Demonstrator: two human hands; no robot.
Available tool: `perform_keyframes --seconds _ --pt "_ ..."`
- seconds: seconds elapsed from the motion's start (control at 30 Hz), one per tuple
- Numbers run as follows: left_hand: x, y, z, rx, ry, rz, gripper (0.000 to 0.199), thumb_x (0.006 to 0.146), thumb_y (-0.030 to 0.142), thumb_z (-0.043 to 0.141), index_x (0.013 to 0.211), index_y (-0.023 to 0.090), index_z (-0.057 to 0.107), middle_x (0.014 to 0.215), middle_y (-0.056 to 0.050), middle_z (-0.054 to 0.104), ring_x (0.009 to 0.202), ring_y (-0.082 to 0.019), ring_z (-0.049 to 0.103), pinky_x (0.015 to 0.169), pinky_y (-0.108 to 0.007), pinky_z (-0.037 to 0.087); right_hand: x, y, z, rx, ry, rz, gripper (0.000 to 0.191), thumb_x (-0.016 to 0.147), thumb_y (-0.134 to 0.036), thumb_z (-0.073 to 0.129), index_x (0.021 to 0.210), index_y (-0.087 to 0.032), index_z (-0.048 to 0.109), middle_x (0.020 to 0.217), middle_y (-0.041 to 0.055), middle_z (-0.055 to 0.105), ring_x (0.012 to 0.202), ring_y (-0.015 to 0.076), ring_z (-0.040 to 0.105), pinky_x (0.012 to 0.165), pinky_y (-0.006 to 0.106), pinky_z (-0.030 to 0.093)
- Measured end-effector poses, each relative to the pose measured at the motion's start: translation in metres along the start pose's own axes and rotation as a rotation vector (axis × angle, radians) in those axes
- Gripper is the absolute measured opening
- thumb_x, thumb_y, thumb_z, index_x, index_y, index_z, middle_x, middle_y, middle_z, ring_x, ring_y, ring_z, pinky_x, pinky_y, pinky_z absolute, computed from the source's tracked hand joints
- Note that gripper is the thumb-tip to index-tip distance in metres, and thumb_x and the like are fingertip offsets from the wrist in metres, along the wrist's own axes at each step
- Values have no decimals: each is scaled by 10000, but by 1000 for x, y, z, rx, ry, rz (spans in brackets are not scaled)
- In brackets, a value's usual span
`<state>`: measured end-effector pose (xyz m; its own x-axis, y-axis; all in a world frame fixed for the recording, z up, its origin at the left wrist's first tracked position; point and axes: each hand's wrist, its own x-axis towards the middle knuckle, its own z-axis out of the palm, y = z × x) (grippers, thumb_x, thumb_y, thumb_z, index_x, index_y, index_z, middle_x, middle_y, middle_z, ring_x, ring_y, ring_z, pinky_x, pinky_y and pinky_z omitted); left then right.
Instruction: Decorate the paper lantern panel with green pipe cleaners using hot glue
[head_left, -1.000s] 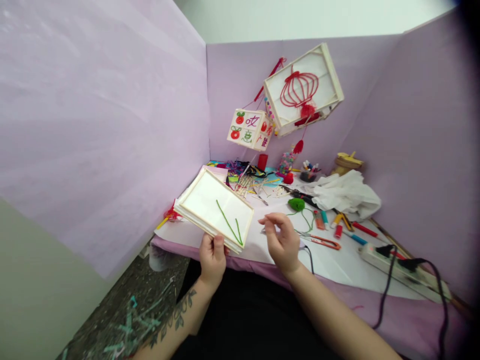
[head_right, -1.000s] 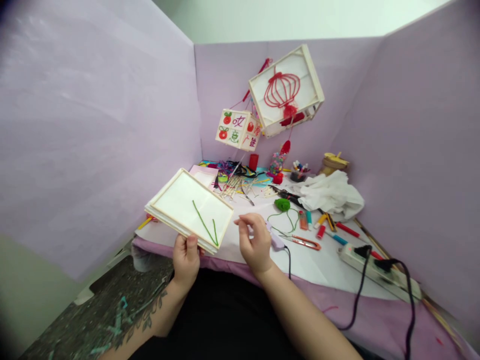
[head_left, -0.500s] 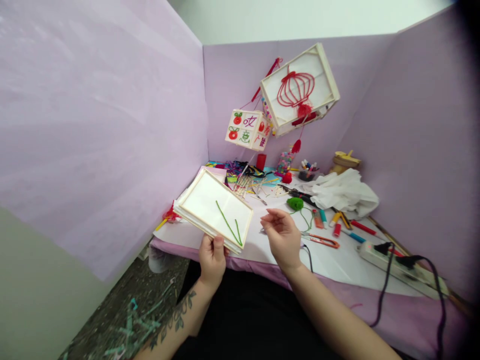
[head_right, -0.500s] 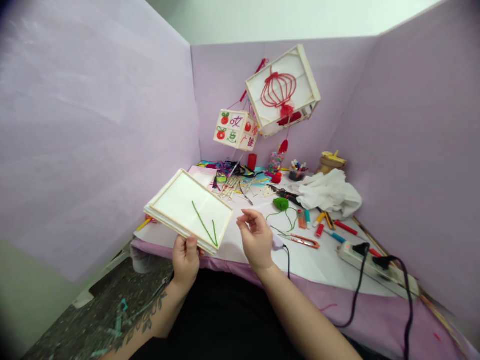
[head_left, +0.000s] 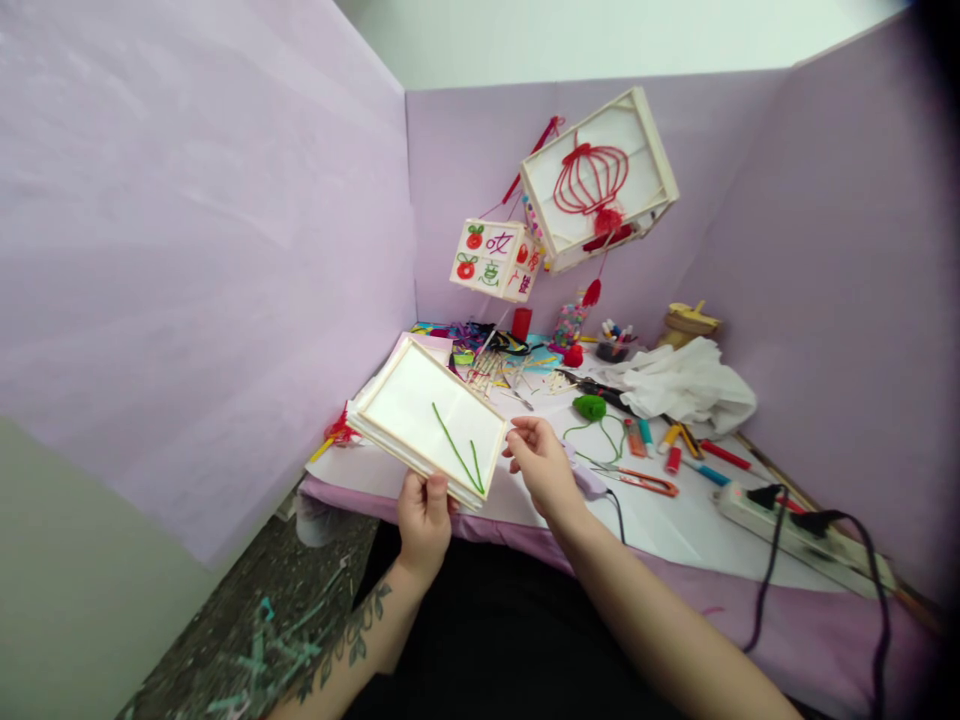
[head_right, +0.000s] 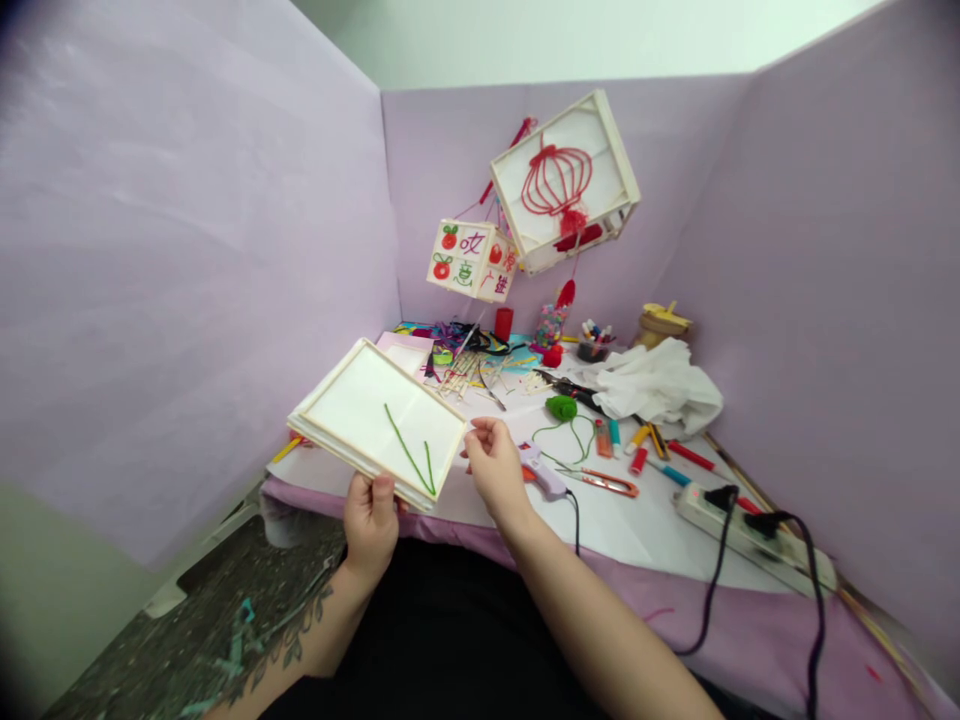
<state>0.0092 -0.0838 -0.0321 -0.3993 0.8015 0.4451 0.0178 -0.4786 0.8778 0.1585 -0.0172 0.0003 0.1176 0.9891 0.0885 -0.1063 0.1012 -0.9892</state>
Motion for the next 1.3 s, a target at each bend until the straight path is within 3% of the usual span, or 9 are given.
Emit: perform_keyframes --seconds 0.27,0.6,0.73,0.87,0.97,1.1,1.2,1.3 --pt "0 1 -1 -14 1 -22 342 891 501 530 732 204 472 512 39 522 441 -117 490 455 -230 406 11 4 5 -33 -14 -22 294 709 -302 569 972 -206 479 576 -82 524 498 122 527 377 190 339" --pt "1 1 -2 -9 -6 -17 323 908 475 517 741 202 474 514 42 514 443 -114 487 449 -226 400 8 4 5 10 -15 -12 306 669 -265 566 952 -209 461 657 -67 545 513 117 519 376 193 336" --pt "0 0 -2 11 3 -14 324 907 473 521 740 200 476 517 41 524 448 -115 499 458 -227 408 2 -1 -5 -55 96 -140 305 696 -307 635 953 -204 508 746 -34 568 605 128 537 473 232 406" --pt "0 -1 -1 11 -4 -24 331 905 487 518 750 198 482 517 40 529 447 -119 509 459 -231 414 -7 -14 -15 -168 120 -239 194 701 -330 695 762 -192 572 747 -6 587 685 147 548 592 274 441" --pt "0 -1 0 11 -5 -34 343 899 504 521 751 197 483 517 40 529 443 -118 504 453 -230 410 -15 -24 -13 -111 19 -205 211 637 -305 760 625 -180 591 769 31 647 726 171 588 616 289 456" --pt "0 0 0 8 5 -27 351 895 511 526 743 198 481 514 40 527 441 -113 500 449 -225 410 -23 -33 -5 171 -114 -1 204 580 -307 802 675 -179 676 742 42 697 606 135 561 540 262 446" --pt "1 1 1 4 10 -28 356 891 518 529 740 199 479 510 41 528 436 -111 500 445 -223 410 -26 -36 -3 293 -140 144 221 569 -319 811 711 -176 720 806 70 726 595 122 556 487 232 418" --pt "1 2 2 10 10 -30 367 885 529 531 733 199 477 508 40 527 430 -111 499 439 -223 406 -26 -38 -4 306 -140 174 214 567 -311 809 719 -173 748 828 94 734 618 133 567 461 222 404"
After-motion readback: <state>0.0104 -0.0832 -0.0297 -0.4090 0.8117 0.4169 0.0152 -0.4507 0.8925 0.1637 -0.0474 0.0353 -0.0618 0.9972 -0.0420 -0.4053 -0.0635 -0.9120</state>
